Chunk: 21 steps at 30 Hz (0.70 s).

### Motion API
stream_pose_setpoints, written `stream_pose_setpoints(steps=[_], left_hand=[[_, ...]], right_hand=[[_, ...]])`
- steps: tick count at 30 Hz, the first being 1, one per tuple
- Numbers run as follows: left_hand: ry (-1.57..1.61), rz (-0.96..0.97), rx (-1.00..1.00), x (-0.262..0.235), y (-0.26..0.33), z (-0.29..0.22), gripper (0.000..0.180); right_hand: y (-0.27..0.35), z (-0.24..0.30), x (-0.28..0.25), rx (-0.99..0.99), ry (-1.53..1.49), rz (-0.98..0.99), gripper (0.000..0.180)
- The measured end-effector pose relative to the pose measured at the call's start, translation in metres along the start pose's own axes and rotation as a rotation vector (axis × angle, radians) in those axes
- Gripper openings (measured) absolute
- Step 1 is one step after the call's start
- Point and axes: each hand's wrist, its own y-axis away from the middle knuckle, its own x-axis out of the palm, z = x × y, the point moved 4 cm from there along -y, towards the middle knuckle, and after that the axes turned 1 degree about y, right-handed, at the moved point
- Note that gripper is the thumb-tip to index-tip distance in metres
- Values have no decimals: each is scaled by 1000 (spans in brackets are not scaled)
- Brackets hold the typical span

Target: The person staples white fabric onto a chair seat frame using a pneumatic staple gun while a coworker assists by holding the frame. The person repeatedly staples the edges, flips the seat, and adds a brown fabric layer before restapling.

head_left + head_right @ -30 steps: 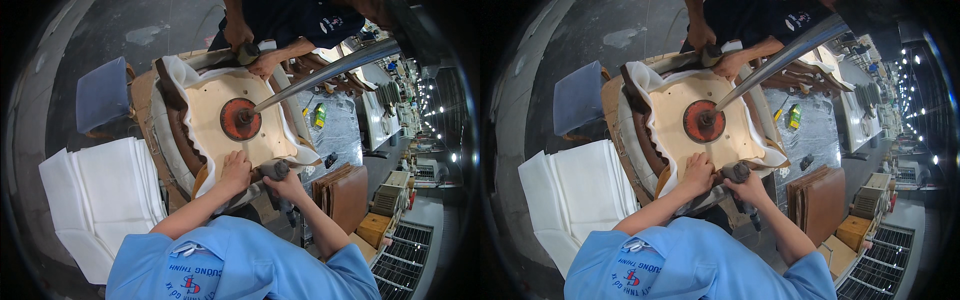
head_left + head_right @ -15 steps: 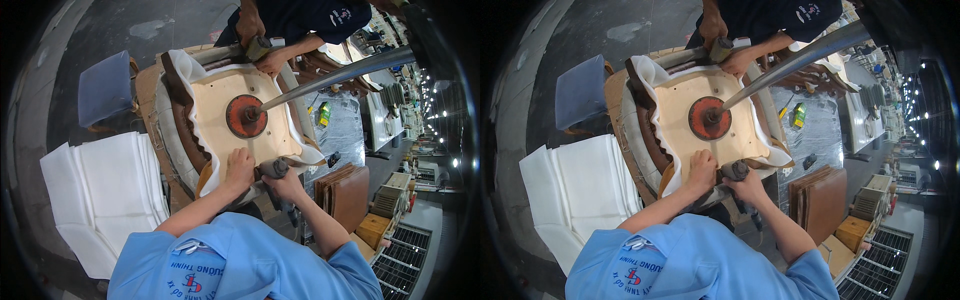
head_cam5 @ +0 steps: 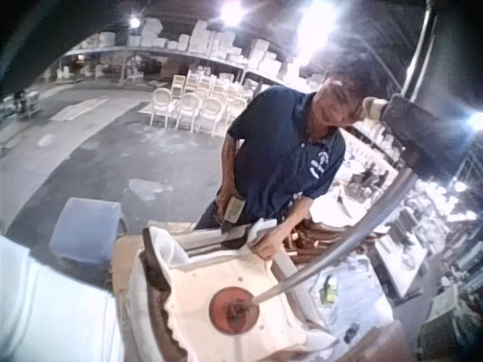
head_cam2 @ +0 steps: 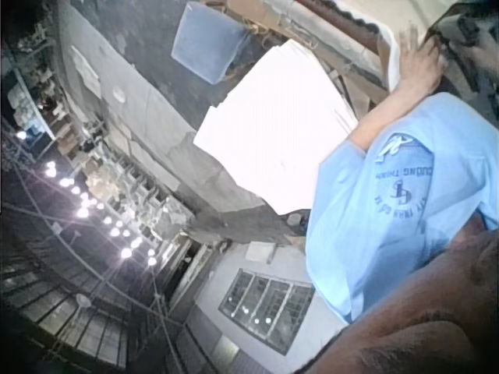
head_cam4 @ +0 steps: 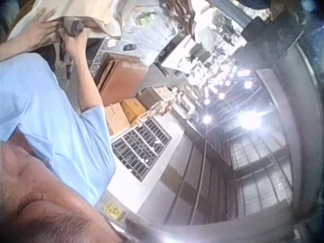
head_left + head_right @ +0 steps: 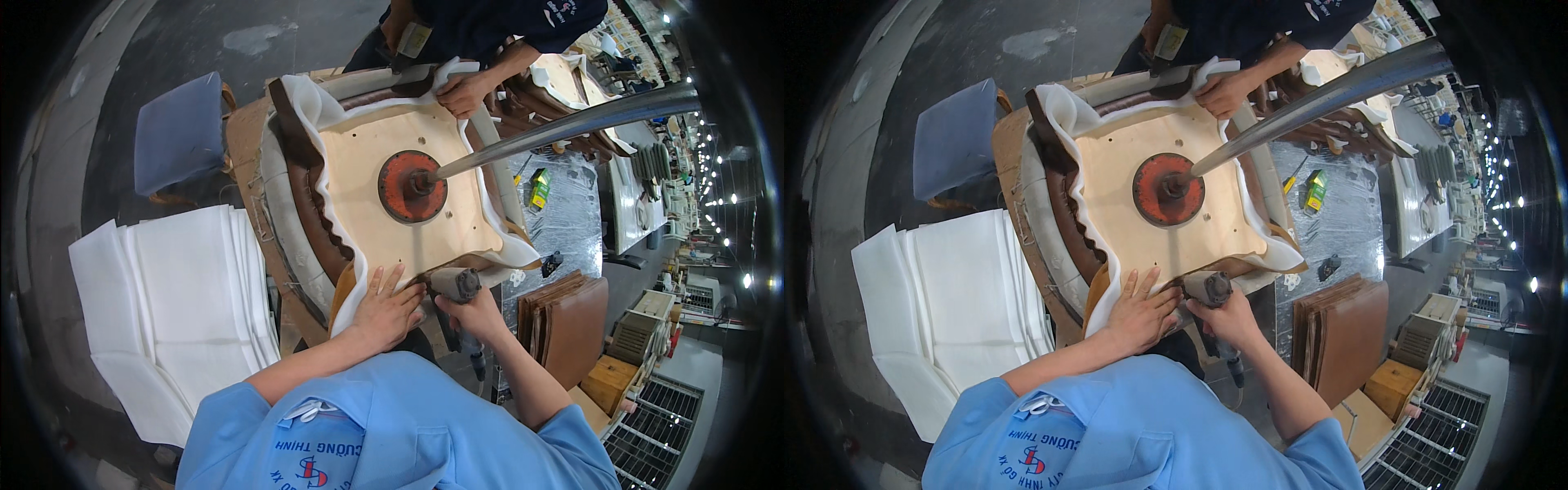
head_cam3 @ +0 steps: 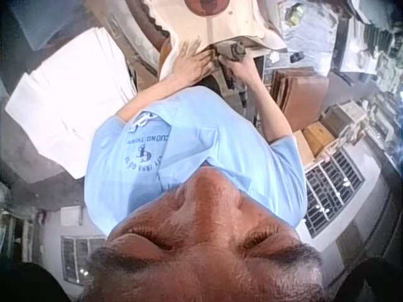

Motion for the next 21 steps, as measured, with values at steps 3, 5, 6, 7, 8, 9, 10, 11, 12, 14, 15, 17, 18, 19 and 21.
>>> stream_pose_setpoints(steps=[3,5,6,7,8,9,10,11,12,14,15,17,18,19,21], left_hand=[[5,-3,-35,1,-4,-1,53],[10,-9,-49,3,-5,-1,52],[9,-14,-54,4,-6,-2,51],[8,-21,-57,4,-7,-3,50],[15,-17,-59,4,-7,-3,50],[21,-14,-61,4,-6,-4,51],[25,-12,-67,3,-7,-4,51],[28,8,-81,2,-8,-4,51],[31,29,-95,2,-10,-5,52],[27,49,-107,1,-12,-8,53],[21,49,-108,0,-14,-10,53],[7,38,-100,0,-15,-12,53],[5,34,-96,0,-15,-14,53],[5,26,-98,3,-14,-14,53],[0,-33,-69,5,-13,-12,53]], right_hand=[[0,7,-1,-13,4,11,25],[0,13,-1,-14,20,20,24],[-1,11,-1,-11,24,18,24],[-2,10,-1,-8,27,13,24],[-3,9,-1,-5,31,8,24],[-3,8,-2,9,55,8,25],[-2,15,-3,20,80,10,25],[-3,19,-4,32,105,13,26],[-6,20,-4,16,112,8,27],[-7,20,-4,-16,124,-9,28],[-8,19,-4,2,122,-8,28],[-10,20,-8,24,115,-18,27],[-9,16,-9,19,114,-5,27],[-8,15,-10,11,118,12,26],[-4,12,-11,-18,116,31,26]])
